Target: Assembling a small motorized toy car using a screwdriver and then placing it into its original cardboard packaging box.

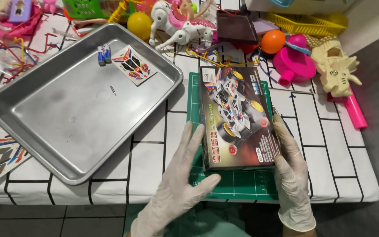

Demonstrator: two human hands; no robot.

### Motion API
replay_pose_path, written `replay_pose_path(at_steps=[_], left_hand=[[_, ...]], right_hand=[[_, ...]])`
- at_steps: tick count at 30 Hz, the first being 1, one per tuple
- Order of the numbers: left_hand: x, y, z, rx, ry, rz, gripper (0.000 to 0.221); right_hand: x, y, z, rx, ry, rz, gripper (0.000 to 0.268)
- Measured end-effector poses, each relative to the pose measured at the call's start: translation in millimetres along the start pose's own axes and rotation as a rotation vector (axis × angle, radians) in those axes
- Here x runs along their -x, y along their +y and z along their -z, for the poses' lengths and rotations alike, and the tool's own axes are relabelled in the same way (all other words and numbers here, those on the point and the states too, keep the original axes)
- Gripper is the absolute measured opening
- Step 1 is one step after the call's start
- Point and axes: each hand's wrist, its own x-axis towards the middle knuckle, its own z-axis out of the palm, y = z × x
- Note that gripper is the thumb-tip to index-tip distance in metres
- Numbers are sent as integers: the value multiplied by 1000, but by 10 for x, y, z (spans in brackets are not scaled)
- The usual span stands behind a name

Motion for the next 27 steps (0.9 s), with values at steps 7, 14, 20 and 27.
replay_pose_path(at_steps=[7,14,20,27], left_hand=[[129,-270,-34,-219,39,-309,82],[102,-192,-167,-146,143,-362,63],[86,-150,-167,56,123,-232,53],[45,-152,-231,238,186,-38,45]], right_hand=[[182,105,387,116,-209,111,77],[164,-64,363,437,-167,147,49],[197,1,317,183,-109,75,41],[256,70,234,184,18,53,39]])
